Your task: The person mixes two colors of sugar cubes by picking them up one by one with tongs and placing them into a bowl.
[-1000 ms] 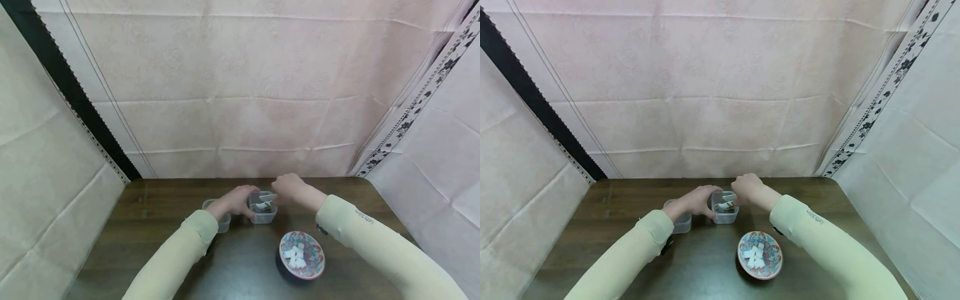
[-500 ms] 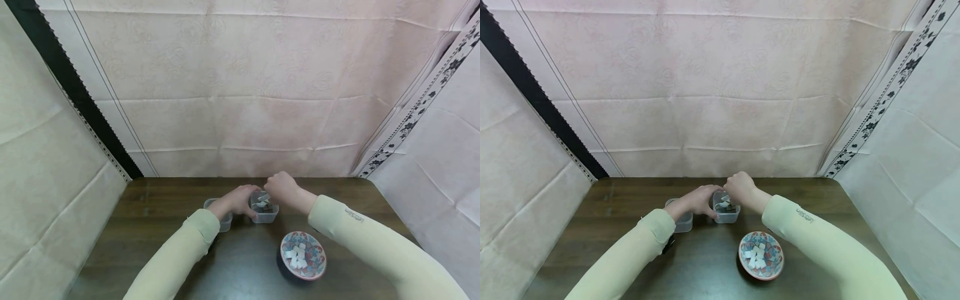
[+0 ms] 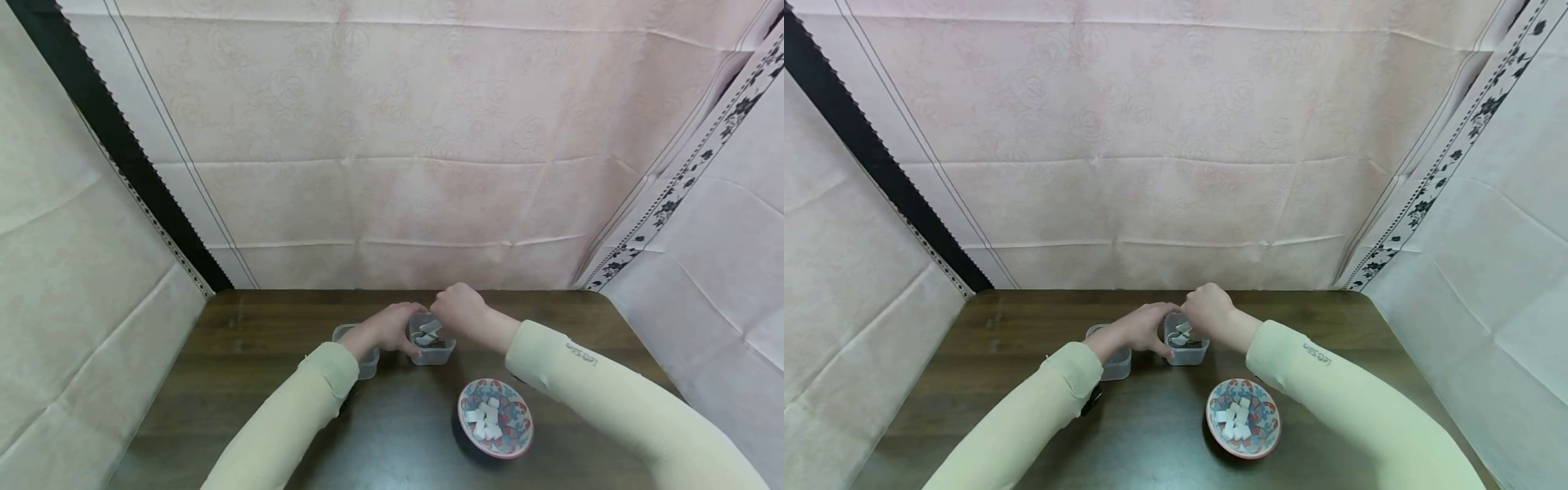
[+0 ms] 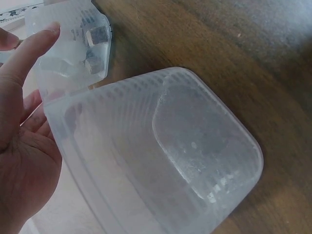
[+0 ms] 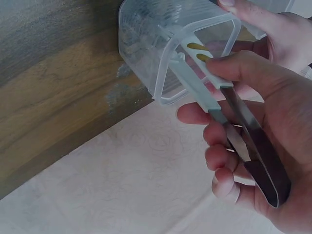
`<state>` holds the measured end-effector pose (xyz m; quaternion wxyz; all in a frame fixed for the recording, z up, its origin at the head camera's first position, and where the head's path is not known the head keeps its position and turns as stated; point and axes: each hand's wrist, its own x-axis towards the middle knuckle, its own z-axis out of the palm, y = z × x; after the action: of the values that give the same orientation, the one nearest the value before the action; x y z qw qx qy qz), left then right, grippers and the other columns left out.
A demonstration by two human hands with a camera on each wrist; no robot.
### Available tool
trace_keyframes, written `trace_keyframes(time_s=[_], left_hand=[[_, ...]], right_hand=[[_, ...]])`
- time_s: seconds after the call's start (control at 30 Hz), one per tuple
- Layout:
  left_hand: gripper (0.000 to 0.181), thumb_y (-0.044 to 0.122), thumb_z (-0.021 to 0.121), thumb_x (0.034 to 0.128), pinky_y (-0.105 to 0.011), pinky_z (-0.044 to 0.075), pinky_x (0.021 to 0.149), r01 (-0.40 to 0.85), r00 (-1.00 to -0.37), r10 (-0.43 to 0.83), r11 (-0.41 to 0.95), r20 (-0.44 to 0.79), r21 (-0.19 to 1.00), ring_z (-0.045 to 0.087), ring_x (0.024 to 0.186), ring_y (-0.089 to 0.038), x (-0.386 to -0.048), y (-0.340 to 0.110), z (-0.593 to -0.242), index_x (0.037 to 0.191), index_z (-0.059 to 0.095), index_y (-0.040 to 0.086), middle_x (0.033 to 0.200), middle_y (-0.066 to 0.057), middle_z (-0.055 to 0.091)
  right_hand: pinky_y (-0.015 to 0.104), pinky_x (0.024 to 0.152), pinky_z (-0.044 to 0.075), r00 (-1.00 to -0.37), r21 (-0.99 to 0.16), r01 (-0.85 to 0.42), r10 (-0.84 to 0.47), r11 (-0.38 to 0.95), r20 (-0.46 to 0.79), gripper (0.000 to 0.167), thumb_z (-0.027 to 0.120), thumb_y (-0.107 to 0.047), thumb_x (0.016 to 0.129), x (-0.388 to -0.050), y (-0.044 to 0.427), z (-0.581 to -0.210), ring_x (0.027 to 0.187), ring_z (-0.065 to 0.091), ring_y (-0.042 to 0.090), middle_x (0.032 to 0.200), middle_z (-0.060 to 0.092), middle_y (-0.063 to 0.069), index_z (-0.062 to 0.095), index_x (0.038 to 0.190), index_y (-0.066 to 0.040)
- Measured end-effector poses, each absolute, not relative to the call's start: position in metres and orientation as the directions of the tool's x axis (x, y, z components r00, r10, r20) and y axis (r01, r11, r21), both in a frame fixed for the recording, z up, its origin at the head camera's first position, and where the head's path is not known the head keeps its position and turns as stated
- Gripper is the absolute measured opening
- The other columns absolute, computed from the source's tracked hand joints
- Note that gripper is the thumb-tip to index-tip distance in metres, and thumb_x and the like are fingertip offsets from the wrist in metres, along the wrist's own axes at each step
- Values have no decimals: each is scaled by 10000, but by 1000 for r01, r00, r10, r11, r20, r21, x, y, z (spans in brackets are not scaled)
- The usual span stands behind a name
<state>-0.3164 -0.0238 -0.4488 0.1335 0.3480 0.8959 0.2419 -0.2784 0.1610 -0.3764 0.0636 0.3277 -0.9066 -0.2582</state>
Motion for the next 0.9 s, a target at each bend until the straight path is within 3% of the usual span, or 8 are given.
trace_keyframes(time_s=[0.47, 0.67, 0.9], left_hand=[[843, 280, 968, 808, -447, 438, 1194, 558, -726, 684, 648, -74, 518, 534, 1417, -288, -316, -24, -448, 1515, 551, 90, 1518, -99, 590], [850, 271, 965, 812, -443, 439, 1194, 551, -726, 682, 648, -81, 526, 544, 1406, -280, -316, -25, -447, 1523, 542, 80, 1519, -107, 589], [855, 272, 961, 820, -445, 435, 1200, 542, -728, 681, 646, -85, 537, 533, 1427, -269, -316, -24, -448, 1538, 533, 97, 1549, -89, 572]], right_hand=[[309, 522, 536, -762, 568, -544, -647, 618, -26, 331, 893, -476, 823, -277, 160, -383, 539, 572, 142, 677, 683, -24, 757, 749, -183], [301, 520, 540, -787, 525, -551, -613, 649, -69, 314, 879, -447, 827, -285, 156, -380, 511, 489, 130, 611, 620, -30, 744, 727, -182], [314, 577, 572, -820, 461, -557, -547, 691, -169, 276, 874, -448, 847, -289, 152, -375, 566, 545, 138, 687, 668, -33, 793, 868, -185]])
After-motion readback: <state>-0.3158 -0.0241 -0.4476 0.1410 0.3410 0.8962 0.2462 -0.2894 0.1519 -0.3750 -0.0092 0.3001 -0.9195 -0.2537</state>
